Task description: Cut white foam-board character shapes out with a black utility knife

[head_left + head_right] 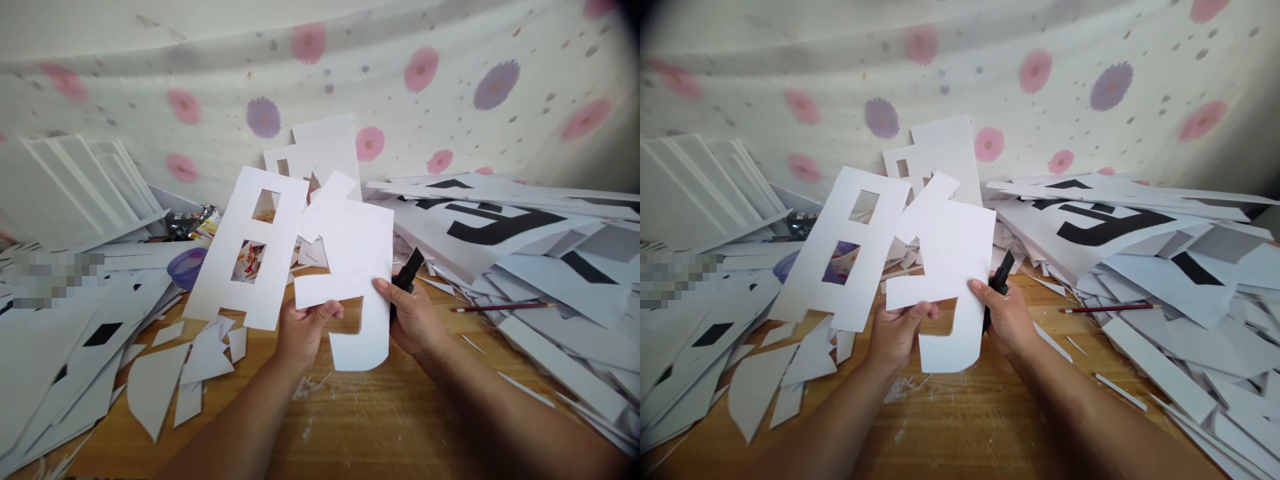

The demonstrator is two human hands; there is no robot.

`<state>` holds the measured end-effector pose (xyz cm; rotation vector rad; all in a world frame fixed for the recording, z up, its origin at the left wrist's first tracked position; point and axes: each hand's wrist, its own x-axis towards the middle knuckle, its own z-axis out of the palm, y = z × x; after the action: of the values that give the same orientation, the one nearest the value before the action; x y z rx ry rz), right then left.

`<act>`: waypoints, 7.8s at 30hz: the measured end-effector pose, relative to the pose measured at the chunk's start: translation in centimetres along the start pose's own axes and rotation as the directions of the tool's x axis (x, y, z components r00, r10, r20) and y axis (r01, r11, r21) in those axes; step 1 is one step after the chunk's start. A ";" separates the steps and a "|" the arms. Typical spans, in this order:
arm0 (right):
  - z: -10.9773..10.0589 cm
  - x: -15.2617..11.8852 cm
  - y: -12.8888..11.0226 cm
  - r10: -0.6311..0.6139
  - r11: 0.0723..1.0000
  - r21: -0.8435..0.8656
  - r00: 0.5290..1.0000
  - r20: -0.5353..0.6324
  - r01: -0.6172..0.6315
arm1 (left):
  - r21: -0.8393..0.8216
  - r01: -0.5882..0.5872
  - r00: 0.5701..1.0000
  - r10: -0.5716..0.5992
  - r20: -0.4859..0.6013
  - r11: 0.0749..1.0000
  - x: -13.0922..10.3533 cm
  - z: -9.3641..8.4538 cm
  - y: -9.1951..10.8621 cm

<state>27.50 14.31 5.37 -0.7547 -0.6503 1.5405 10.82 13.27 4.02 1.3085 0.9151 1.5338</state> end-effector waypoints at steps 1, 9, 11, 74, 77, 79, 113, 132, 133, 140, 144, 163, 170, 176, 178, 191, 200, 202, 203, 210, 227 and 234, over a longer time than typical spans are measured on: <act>0.0 0.0 0.0 -0.001 1.000 -0.002 1.000 -0.003 0.001 | 0.005 -0.007 1.000 0.007 0.000 1.000 0.0 0.0 0.1; -0.1 0.0 0.4 0.063 0.996 0.060 0.998 -0.018 -0.062 | 0.032 -0.042 0.999 0.042 -0.002 0.999 -0.1 0.2 0.5; 0.0 -0.1 0.4 0.083 0.994 0.074 0.996 -0.025 -0.081 | 0.034 -0.048 0.999 0.048 0.002 0.998 -0.1 0.3 0.5; 0.1 -0.5 1.5 0.129 0.989 0.067 0.991 0.044 -0.132 | -0.001 0.208 0.978 -0.208 0.008 0.978 -0.2 0.9 0.6; 0.1 -0.6 1.4 0.135 0.989 0.053 0.989 0.062 -0.138 | -0.001 0.199 0.980 -0.199 0.024 0.980 -0.2 0.8 0.5; 0.1 -0.6 1.3 0.129 0.990 0.043 0.991 0.045 -0.131 | -0.007 0.195 0.980 -0.195 0.039 0.981 -0.2 0.8 0.5; -0.8 0.5 0.9 0.021 0.998 0.065 0.999 -0.025 -0.019 | 0.024 -0.014 0.999 0.012 0.045 1.000 -0.3 -0.3 0.2; -1.1 0.5 1.6 0.044 0.998 0.044 0.996 0.083 -0.048 | -0.033 0.474 0.827 -0.432 0.359 0.880 -0.5 0.9 0.4; -1.1 0.5 1.6 0.053 0.997 0.045 0.994 0.099 -0.058 | -0.038 0.464 0.837 -0.424 0.347 0.885 -0.5 0.9 0.4; -0.7 0.1 1.3 0.100 0.993 0.047 0.980 0.170 -0.109 | -0.039 0.422 0.898 -0.411 0.155 0.906 -0.8 0.5 -1.0; -0.5 0.1 1.2 0.114 0.992 0.035 0.978 0.173 -0.122 | -0.037 0.403 0.915 -0.401 0.046 0.914 -0.8 0.5 -1.5; -0.5 0.2 1.6 0.075 0.997 0.023 0.991 0.113 -0.078 | -0.107 0.287 0.953 -0.273 0.131 0.952 -0.8 1.3 -0.7; -1.2 0.7 1.4 0.068 0.998 -0.020 0.993 0.095 -0.066 | 0.002 0.440 0.859 -0.422 0.289 0.898 -0.4 0.8 0.7; -1.3 0.8 1.4 0.045 0.999 -0.012 0.996 0.071 -0.045 | 0.048 0.535 0.767 -0.509 0.390 0.843 -0.2 0.6 1.3; -1.2 0.7 1.4 0.055 0.998 -0.010 0.994 0.093 -0.054 | 0.066 0.552 0.746 -0.528 0.405 0.831 -0.1 0.6 1.3; -1.7 1.5 -0.5 -0.089 0.994 -0.064 0.994 0.055 0.092 | -0.100 0.479 0.812 -0.397 0.429 0.872 0.4 -0.3 0.7; -2.1 2.0 -0.7 -0.056 0.997 -0.044 0.998 -0.017 0.055 | -0.110 0.360 0.877 -0.295 0.379 0.927 0.5 -0.5 -0.4; -2.1 2.0 -0.7 -0.045 0.998 -0.039 0.998 -0.038 0.043 | -0.106 0.335 0.895 -0.281 0.348 0.936 0.4 -0.4 -0.8; -2.2 2.1 -0.6 -0.045 0.999 -0.031 0.998 -0.042 0.043 | -0.104 0.319 0.905 -0.271 0.328 0.942 0.4 -0.4 -1.0; -2.3 2.3 -0.3 -0.037 0.999 0.014 0.998 -0.044 0.038 | -0.130 0.201 0.962 -0.171 0.211 0.971 0.2 0.0 -1.4; -1.9 2.2 -0.4 -0.066 0.998 0.010 0.997 -0.048 0.067 | -0.190 0.221 0.975 -0.214 0.060 0.957 0.3 0.6 -0.8; -1.5 1.6 0.3 -0.038 0.999 0.022 0.998 -0.050 0.039 | -0.102 0.164 0.985 -0.168 -0.035 0.981 0.1 0.8 -1.0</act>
<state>28.35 15.88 4.03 -0.7571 -0.6061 1.4873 11.75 13.74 3.22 1.1047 0.9398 1.4634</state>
